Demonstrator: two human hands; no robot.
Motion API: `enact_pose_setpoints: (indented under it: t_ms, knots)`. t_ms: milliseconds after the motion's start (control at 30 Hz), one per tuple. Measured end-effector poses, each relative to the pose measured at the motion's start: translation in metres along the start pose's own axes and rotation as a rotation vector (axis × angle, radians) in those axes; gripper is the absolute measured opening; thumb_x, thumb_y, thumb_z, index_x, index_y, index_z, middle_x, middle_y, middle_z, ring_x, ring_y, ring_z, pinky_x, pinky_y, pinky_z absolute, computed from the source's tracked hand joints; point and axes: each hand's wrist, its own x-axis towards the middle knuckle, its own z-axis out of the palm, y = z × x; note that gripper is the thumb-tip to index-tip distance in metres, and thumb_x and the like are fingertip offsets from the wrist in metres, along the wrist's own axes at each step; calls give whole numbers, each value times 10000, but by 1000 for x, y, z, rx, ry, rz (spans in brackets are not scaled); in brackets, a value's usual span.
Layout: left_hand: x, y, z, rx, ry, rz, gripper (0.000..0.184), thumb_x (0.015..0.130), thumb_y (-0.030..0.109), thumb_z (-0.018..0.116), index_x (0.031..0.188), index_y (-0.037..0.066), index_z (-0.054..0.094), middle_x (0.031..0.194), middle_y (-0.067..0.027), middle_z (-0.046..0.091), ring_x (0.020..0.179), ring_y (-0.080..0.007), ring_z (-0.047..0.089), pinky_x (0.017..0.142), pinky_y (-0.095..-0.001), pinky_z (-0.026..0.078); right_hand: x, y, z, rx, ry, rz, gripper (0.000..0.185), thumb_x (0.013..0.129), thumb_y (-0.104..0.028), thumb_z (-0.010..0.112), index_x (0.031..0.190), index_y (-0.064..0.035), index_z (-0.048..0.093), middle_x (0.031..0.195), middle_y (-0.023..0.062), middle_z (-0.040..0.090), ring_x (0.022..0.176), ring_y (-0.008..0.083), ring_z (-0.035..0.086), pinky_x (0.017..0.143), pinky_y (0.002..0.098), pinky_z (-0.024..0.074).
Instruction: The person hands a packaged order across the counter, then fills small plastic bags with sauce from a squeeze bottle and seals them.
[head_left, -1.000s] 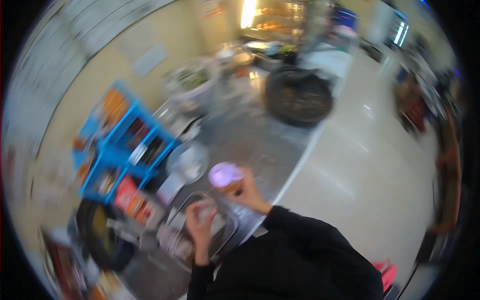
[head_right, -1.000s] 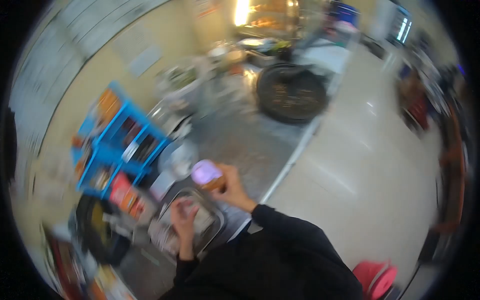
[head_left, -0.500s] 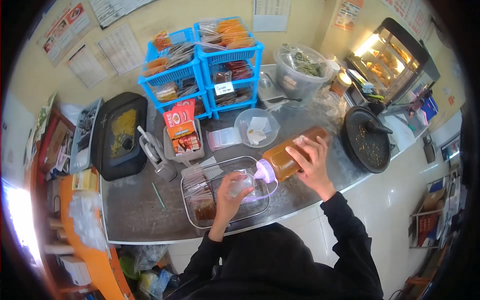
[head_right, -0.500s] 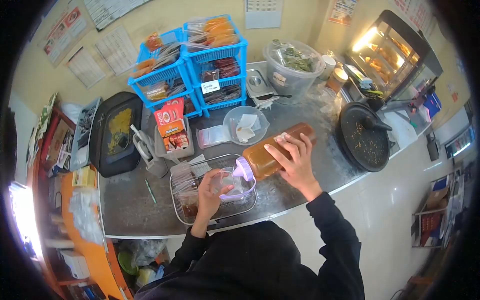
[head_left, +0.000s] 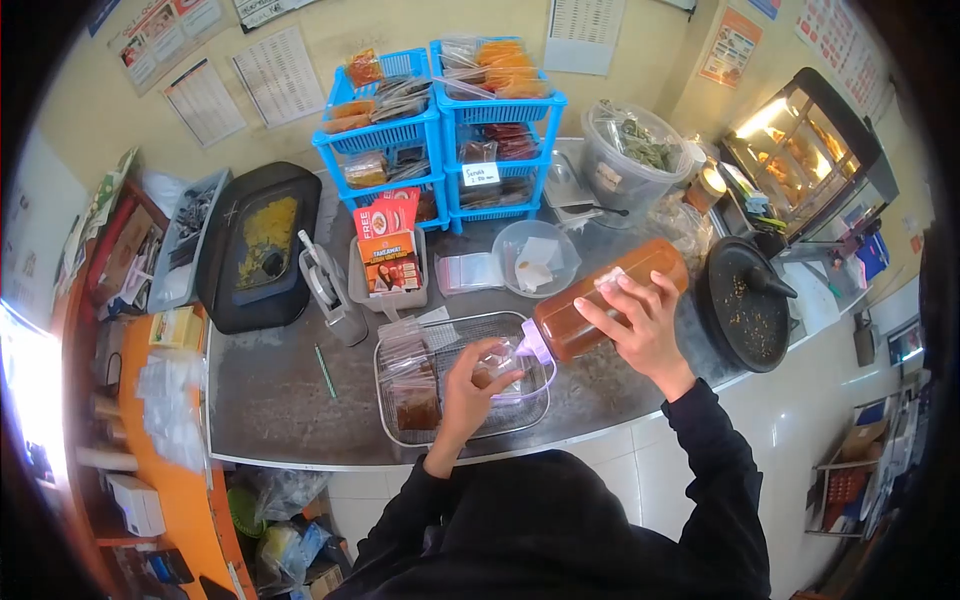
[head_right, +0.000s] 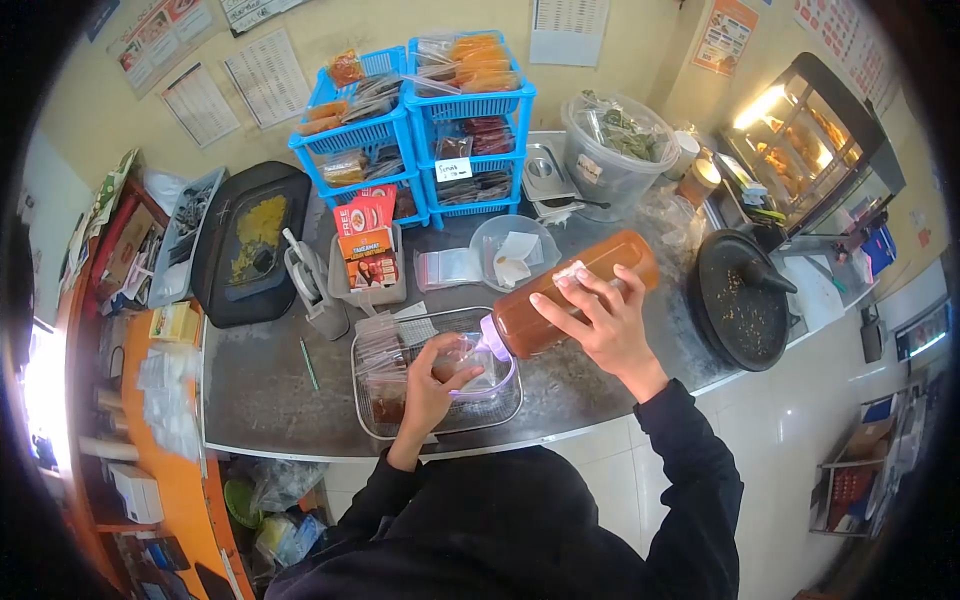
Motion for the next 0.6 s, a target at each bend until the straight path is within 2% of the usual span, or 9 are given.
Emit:
enact_pose_setpoints:
  t_ms: [33, 133, 233, 333, 400, 533, 600]
  knots:
    - [0, -1, 0, 37, 6, 40, 480, 760, 84, 842, 1182, 39, 617, 1092, -62, 635, 969, -128, 634, 799, -261, 548, 0, 0, 0, 13, -5, 4, 500, 780, -43, 655, 1197, -315, 702, 1175, -44, 545, 1186, 177, 486, 1090, 474, 281]
    - [1, -6, 5, -127, 20, 63, 505, 751, 66, 848, 1197, 46, 611, 1066, -61, 650, 894, -111, 615, 721, -229, 519, 0, 2, 0, 41, -16, 21, 509, 782, -52, 644, 1217, -311, 690, 1174, -52, 559, 1174, 175, 497, 1087, 474, 275]
    - [2, -2, 4, -91, 12, 87, 499, 760, 51, 840, 1201, 48, 606, 1067, -69, 653, 904, -111, 617, 718, -226, 524, -2, 2, 1, 50, -21, 44, 496, 809, -85, 621, 1247, -315, 670, 1162, -66, 589, 1144, 165, 520, 1082, 474, 264]
    - [0, 12, 0, 21, -36, -91, 469, 776, 33, 821, 1191, 43, 603, 1094, -76, 646, 982, -130, 644, 797, -254, 558, -3, 2, 0, 60, -26, 62, 507, 805, -75, 619, 1250, -312, 669, 1158, -53, 592, 1126, 171, 524, 1084, 472, 260]
    - [1, 11, 1, 37, -28, -40, 465, 777, 37, 822, 1187, 45, 603, 1087, -72, 653, 960, -126, 650, 788, -253, 559, -7, 2, 2, 72, -24, 74, 516, 803, -65, 615, 1254, -312, 668, 1161, -45, 591, 1122, 176, 522, 1085, 471, 257]
    - [5, 2, 9, -30, 3, 123, 487, 764, 64, 841, 1190, 64, 607, 1039, -63, 674, 869, -103, 637, 710, -232, 537, -16, 1, 3, 105, -59, 114, 601, 728, -25, 670, 1261, -303, 664, 1187, -40, 577, 1141, 188, 510, 1080, 477, 262]
    - [5, 0, 11, -15, 4, 112, 496, 757, 75, 849, 1190, 67, 608, 1038, -59, 674, 867, -100, 630, 693, -226, 528, -22, -3, 0, 148, -101, 165, 673, 671, -14, 712, 1279, -295, 652, 1212, -33, 565, 1161, 203, 502, 1074, 483, 271]
